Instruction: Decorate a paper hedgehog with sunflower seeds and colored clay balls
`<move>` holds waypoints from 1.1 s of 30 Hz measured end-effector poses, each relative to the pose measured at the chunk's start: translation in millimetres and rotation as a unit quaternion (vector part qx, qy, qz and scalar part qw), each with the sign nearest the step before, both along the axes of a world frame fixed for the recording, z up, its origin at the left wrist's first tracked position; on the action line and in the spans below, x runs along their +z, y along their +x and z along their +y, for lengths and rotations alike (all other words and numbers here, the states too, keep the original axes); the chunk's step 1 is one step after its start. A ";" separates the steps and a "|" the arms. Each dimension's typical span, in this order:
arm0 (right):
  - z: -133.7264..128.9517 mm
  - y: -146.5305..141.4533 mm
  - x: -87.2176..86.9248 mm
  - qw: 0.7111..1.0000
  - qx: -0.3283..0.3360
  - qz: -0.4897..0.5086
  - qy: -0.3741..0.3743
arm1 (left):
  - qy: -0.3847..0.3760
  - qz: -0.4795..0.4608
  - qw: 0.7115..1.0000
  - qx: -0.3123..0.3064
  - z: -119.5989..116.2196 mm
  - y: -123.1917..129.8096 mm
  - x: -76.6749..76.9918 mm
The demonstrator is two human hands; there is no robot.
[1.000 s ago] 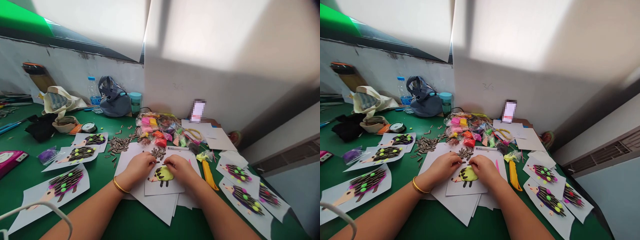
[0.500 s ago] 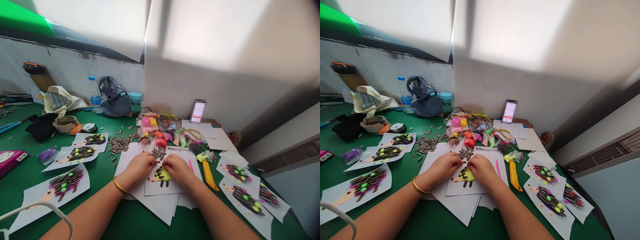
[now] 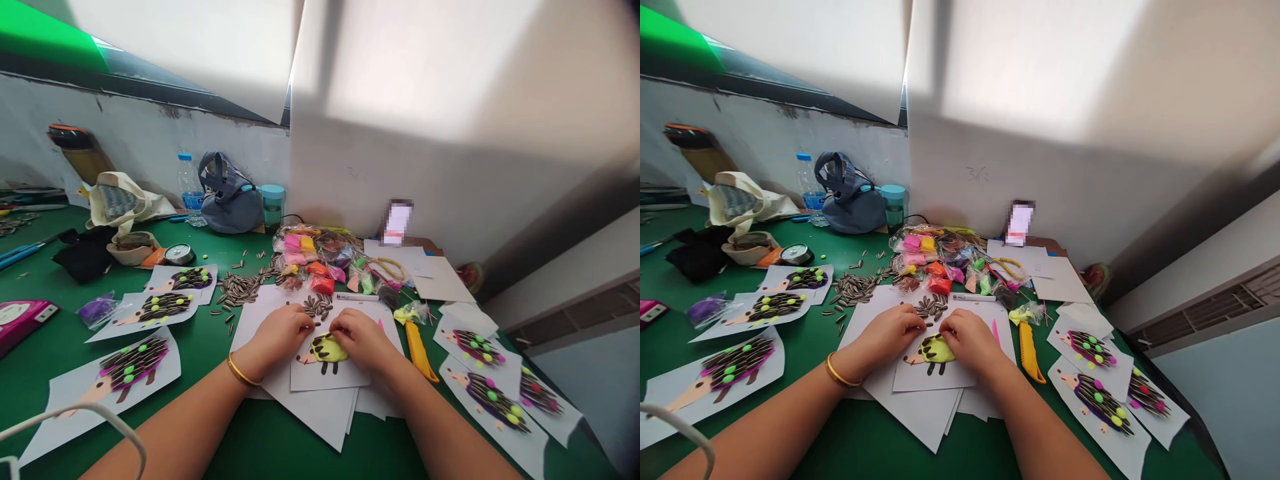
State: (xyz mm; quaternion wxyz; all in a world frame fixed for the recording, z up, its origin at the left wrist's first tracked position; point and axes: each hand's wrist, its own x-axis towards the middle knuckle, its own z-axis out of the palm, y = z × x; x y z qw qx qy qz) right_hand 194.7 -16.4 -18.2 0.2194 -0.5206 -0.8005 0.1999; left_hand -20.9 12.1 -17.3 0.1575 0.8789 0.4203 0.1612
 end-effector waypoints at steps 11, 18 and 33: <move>-3.5 -9.2 1.5 1.000 -0.007 -0.001 -0.002 | 0.000 -0.009 1.000 -0.001 0.4 -1.3 -3.4; -2.7 -6.9 1.2 1.000 -0.011 0.002 -0.001 | 0.002 -0.002 1.000 -0.002 0.4 -0.9 -2.4; -3.7 -12.6 -1.2 1.000 -0.009 -0.020 0.010 | 0.001 0.001 1.000 -0.007 1.4 -0.7 -3.5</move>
